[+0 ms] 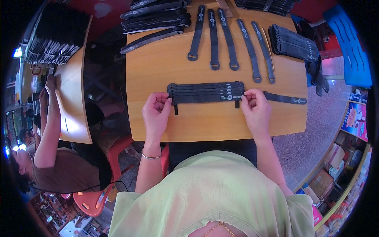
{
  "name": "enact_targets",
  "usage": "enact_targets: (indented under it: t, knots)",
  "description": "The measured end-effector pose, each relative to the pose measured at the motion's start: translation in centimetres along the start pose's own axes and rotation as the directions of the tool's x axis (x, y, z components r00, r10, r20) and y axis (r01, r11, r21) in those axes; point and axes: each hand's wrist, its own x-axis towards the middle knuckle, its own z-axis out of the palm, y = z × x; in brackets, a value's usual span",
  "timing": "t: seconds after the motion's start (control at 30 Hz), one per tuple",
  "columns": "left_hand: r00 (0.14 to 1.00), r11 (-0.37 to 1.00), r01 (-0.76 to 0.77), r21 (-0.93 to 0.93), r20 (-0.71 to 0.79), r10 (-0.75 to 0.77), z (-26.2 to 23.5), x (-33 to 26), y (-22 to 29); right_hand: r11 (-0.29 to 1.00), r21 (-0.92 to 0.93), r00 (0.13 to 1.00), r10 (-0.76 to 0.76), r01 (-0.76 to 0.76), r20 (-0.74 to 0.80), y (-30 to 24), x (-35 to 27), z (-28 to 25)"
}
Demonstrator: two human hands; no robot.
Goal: The recorder is assembling and organizing black textile straps at a workbench.
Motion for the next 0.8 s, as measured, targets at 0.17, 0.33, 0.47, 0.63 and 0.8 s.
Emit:
enact_targets:
  t: [0.17, 0.33, 0.47, 0.63, 0.8]
  knots:
    - [1.0, 1.0, -0.015, 0.006, -0.001, 0.015, 0.1, 0.0, 0.0, 0.998, -0.06, 0.999, -0.037, 0.037, -0.004, -0.2, 0.0, 0.0]
    - [1.0, 1.0, -0.027, 0.007, -0.01, 0.027, 0.1, 0.0, -0.1, 0.996, -0.072, 0.999, -0.048, 0.048, -0.005, -0.3, -0.1, 0.1]
    - [0.999, 0.998, -0.043, 0.037, -0.021, 0.044, 0.3, -0.2, 0.0, 0.994, -0.095, 0.998, -0.056, 0.055, -0.009, -0.4, -0.1, 0.1]
    - [0.995, 0.991, -0.087, 0.105, -0.048, 0.093, 0.3, -0.4, 0.2, 0.995, -0.039, 0.994, -0.096, 0.094, -0.051, 0.4, -0.2, 0.1]
    - [0.953, 0.947, -0.264, 0.183, -0.105, 0.286, 1.1, -1.7, 0.6, 0.994, 0.045, 0.994, -0.101, 0.104, -0.05, 0.1, -0.5, 0.2]
